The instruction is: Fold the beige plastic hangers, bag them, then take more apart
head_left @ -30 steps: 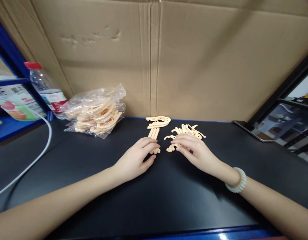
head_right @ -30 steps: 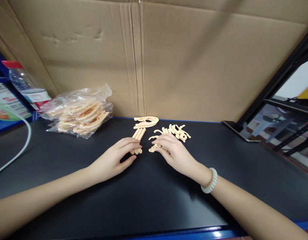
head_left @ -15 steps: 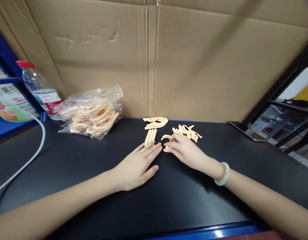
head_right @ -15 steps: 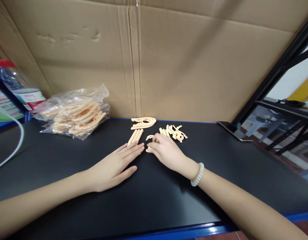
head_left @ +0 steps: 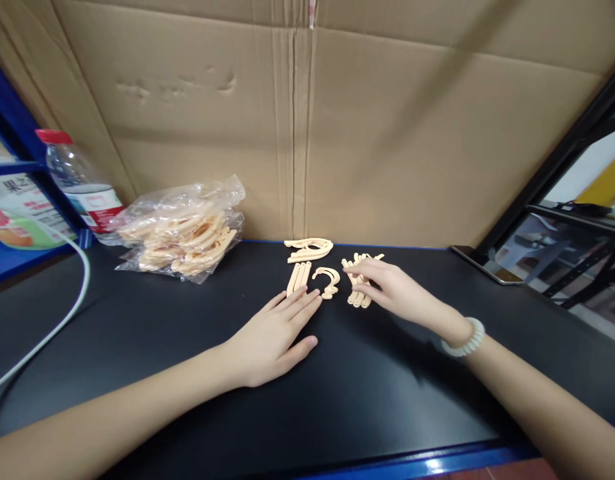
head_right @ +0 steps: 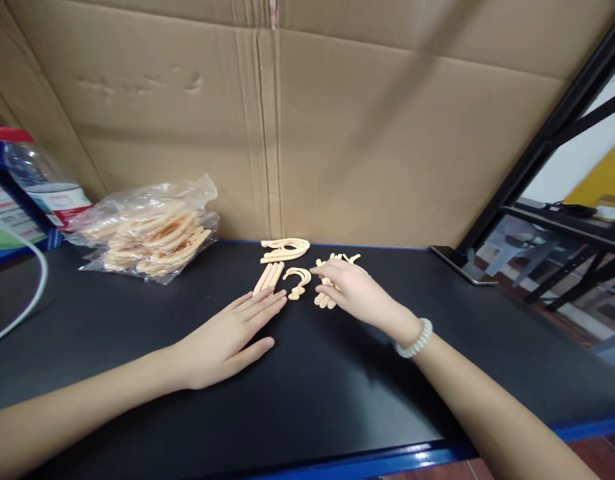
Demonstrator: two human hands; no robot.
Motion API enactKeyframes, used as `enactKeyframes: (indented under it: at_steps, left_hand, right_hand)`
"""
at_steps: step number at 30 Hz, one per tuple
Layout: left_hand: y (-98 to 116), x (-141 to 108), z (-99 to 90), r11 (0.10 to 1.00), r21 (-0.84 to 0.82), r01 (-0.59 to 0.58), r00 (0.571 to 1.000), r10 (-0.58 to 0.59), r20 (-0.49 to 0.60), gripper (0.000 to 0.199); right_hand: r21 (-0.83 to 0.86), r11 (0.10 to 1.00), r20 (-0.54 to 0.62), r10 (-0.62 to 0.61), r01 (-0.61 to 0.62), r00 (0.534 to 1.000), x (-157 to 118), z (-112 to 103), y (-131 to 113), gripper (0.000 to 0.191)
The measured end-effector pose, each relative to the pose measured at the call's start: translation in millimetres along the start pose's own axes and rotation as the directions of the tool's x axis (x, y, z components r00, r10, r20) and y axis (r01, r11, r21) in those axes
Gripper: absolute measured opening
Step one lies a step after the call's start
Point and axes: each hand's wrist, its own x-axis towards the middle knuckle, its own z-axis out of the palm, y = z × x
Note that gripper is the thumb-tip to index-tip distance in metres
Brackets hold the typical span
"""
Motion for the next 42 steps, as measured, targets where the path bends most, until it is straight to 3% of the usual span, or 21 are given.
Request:
enactKeyframes:
  at_steps: [6, 11, 17, 23, 27, 31, 34, 38, 42]
  left_hand:
    - [3, 0, -6.8, 1.0, 0.006, 0.021, 0.999, -0.021, 0.048, 0.057]
    - [4, 2, -9.4, 0.998, 0.037, 0.055, 0.991, -0.06, 0.122, 0.06]
    - [1, 4, -7.6, 0.997, 0.05, 0.065, 0.991, -0.07, 0.11, 0.061]
    - [1, 5, -7.2, 0.995, 0.049, 0.084, 0.989, -0.089, 0.115, 0.063]
    - [2, 4, -9.0, 0.994, 0.044, 0.096, 0.987, -0.101, 0.125, 0.06]
    - [3, 2, -10.3, 0.996, 0.019, 0.092, 0.991, -0.093, 0.096, 0.057]
    - [3, 1, -9.8, 0.998, 0.015, 0.068, 0.995, -0.069, 0.073, 0.053]
    - [4, 0, -9.0, 0.999, 0.008, 0.046, 0.998, -0.046, 0.044, 0.05]
    - [4, 0, -9.7, 0.999, 0.01, 0.037, 0.999, -0.038, 0.028, 0.048]
  right_hand:
    - [0.004, 0.999, 0.154, 0.036, -0.037, 0.987, -11, -12, 8, 0.024]
    - [0.008, 0.998, 0.205, 0.06, -0.063, 0.977, -11, -4, -2, 0.028]
    - [0.038, 0.997, 0.21, 0.06, -0.069, 0.976, -12, 3, -1, 0.023]
    - [0.094, 0.994, 0.194, 0.034, -0.053, 0.98, -11, 8, 2, 0.023]
    - [0.098, 0.994, 0.126, 0.034, -0.047, 0.991, -9, -4, 9, 0.026]
    - [0.03, 0.99, -0.054, 0.138, -0.137, 0.989, -12, -27, 33, 0.028]
    - [-0.064, 0.983, -0.042, 0.169, -0.172, 0.985, -17, -33, 55, 0.032]
    - [-0.099, 0.986, 0.084, 0.144, -0.136, 0.986, -20, -17, 71, 0.044]
    - [-0.103, 0.987, 0.111, 0.136, -0.125, 0.984, -19, 6, 74, 0.05]
